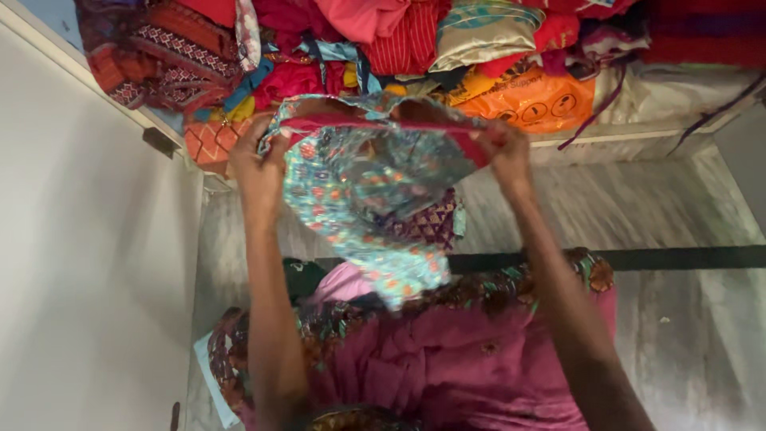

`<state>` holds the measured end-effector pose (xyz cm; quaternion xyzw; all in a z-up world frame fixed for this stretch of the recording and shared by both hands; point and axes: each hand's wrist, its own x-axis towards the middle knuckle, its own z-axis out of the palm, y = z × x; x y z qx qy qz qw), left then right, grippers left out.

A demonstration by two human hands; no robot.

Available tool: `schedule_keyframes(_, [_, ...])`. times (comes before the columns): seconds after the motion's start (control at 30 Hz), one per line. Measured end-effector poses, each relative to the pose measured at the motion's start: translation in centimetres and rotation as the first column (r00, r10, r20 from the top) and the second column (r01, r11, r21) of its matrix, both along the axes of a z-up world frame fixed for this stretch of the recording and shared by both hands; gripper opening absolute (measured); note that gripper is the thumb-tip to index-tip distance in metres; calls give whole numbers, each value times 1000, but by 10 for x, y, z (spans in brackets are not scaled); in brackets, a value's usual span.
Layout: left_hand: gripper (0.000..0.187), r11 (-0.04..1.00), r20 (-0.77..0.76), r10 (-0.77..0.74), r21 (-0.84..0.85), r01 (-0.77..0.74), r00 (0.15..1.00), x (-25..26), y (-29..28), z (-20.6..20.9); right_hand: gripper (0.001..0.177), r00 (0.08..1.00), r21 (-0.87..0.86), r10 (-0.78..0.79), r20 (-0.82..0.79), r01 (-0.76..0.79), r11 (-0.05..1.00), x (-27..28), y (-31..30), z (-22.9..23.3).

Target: The person sits on the floor and folds several pieces of clothing, including a light green floral garment, a purple patterned cloth, and a blue floral piece. The person smooths and folds each item by hand, stacking them into a small pile.

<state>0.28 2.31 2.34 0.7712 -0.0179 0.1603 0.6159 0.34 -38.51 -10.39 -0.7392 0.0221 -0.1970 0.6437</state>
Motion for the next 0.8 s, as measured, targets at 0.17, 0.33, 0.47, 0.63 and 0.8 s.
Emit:
schedule_keyframes(0.17, [30, 976, 306, -15, 210, -52, 952, 1, 0, 19, 23, 956, -230, -19, 291, 89, 969, -3, -35, 73])
schedule_keyframes(0.33, [27, 989, 323, -59, 146, 12, 945, -1, -3, 27, 20, 966, -165, 26, 256, 17, 986, -32, -47, 120])
schedule_keyframes(0.47, [27, 976, 228, -153, -118, 183, 961, -6, -1, 30, 16, 998, 52, -57, 6, 57, 997, -51, -54, 136])
schedule_keyframes(0.63, [44, 857, 189, -396, -274, 436, 898, -18, 2, 37, 11, 978, 246, 97, 185, -142, 959, -56, -64, 136])
schedule_keyframes(0.8, [81, 752, 132, -598, -248, 610, 791, -28, 5, 36, 10, 976, 308, 81, 203, -143, 941, -60, -72, 136])
